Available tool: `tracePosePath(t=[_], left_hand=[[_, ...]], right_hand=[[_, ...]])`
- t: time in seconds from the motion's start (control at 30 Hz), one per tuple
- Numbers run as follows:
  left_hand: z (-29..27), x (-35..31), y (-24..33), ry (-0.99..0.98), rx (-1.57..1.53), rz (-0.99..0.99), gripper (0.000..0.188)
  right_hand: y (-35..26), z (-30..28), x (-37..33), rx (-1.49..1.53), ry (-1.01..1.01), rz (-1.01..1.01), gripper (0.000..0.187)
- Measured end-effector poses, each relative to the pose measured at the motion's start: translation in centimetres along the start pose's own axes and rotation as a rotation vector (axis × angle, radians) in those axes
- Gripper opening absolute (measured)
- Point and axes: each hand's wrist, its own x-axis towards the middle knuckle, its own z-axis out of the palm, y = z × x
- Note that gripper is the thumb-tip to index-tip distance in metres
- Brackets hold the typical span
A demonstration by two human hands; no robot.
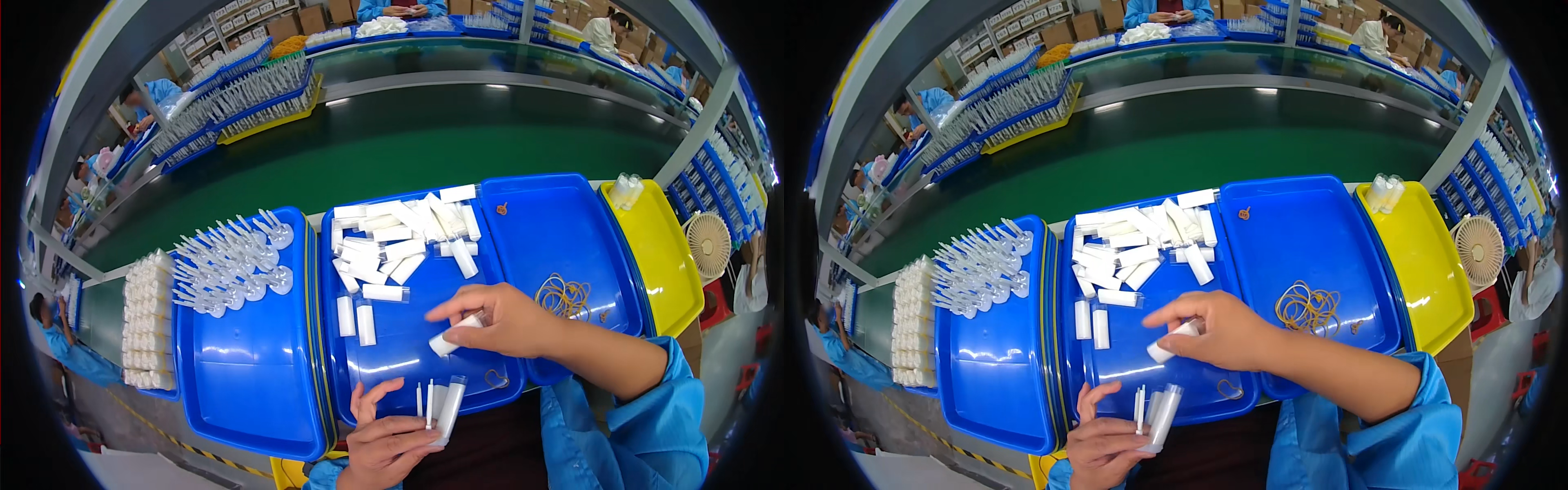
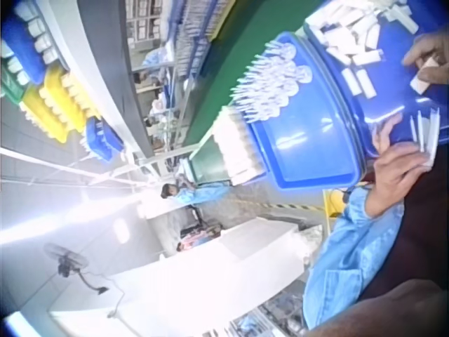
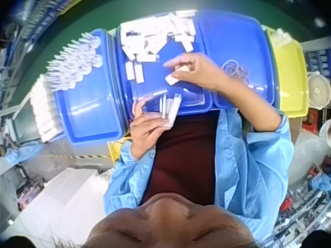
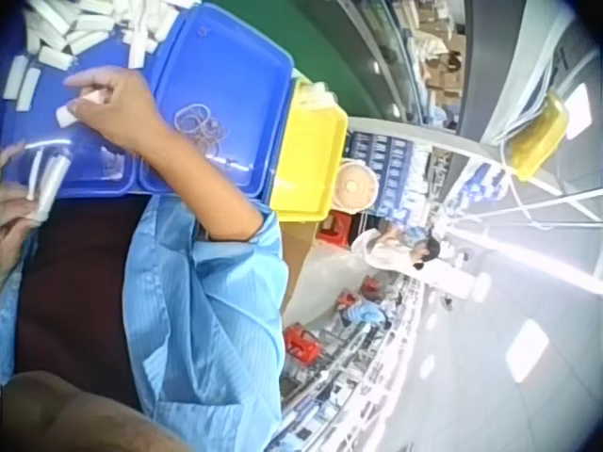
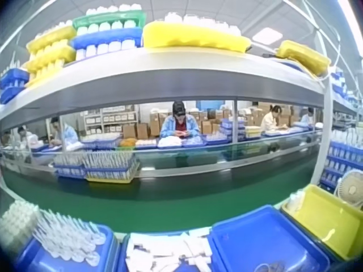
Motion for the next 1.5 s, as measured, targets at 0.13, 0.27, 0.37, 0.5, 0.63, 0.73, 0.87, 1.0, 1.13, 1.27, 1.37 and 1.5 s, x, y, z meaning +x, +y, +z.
tracePosePath(t=[0.13, 0.27, 0.37, 0.5, 0.63, 0.73, 0.87, 1.0, 1.13, 1.27, 1.37, 1.5], left_hand=[[0.7, 0.8, -0.9, -0.035, -0.003, 0.15, 0.02], [1.1, 1.6, -0.6, -0.01, 0.07, 0.232, 0.019], [1.4, 1.6, -0.9, -0.012, 0.065, 0.229, 0.018], [1.6, 0.9, -1.8, -0.062, 0.087, 0.167, 0.016], [1.2, 0.9, -1.4, -0.138, 0.114, 0.299, 0.014], [2.0, 0.8, -2.1, -0.08, 0.176, 0.328, 0.018], [1.6, 0.2, -2.1, -0.161, 0.156, 0.172, 0.019], [1.5, 0.2, -2.3, -0.126, 0.125, 0.206, 0.017], [1.4, 0.0, -2.3, -0.072, 0.125, 0.215, 0.009], [1.8, 0.0, -2.7, 0.092, -0.001, 0.049, 0.018], [1.9, 0.1, -2.7, 0.151, -0.054, -0.015, 0.027], [0.8, -0.4, -2.5, 0.031, 0.13, 0.05, 0.025]], right_hand=[[-0.2, 0.5, -1.2, 0.657, 0.003, 0.13, 0.035], [0.0, 0.8, -1.4, 0.725, -0.023, 0.245, 0.04], [0.4, 1.0, -1.4, 0.637, -0.014, 0.203, 0.043], [-1.3, 0.9, -2.6, 0.1, 0.076, 0.081, 0.046], [-2.3, 0.5, -3.2, 0.174, 0.043, 0.145, 0.046], [-2.3, 0.8, -3.7, 0.166, 0.05, 0.122, 0.045], [-2.4, 0.7, -4.1, 0.106, 0.017, 0.066, 0.045], [-2.1, 1.2, -4.2, -0.074, 0.08, -0.08, 0.044], [-2.5, 1.9, -4.2, 0.086, 0.098, -0.002, 0.043], [-1.8, 2.9, -4.2, -0.067, 0.042, -0.099, 0.042], [-1.0, 4.6, -4.4, -0.013, 0.054, -0.113, 0.043], [-0.7, 4.8, -3.2, -0.059, -0.019, -0.164, 0.044]])
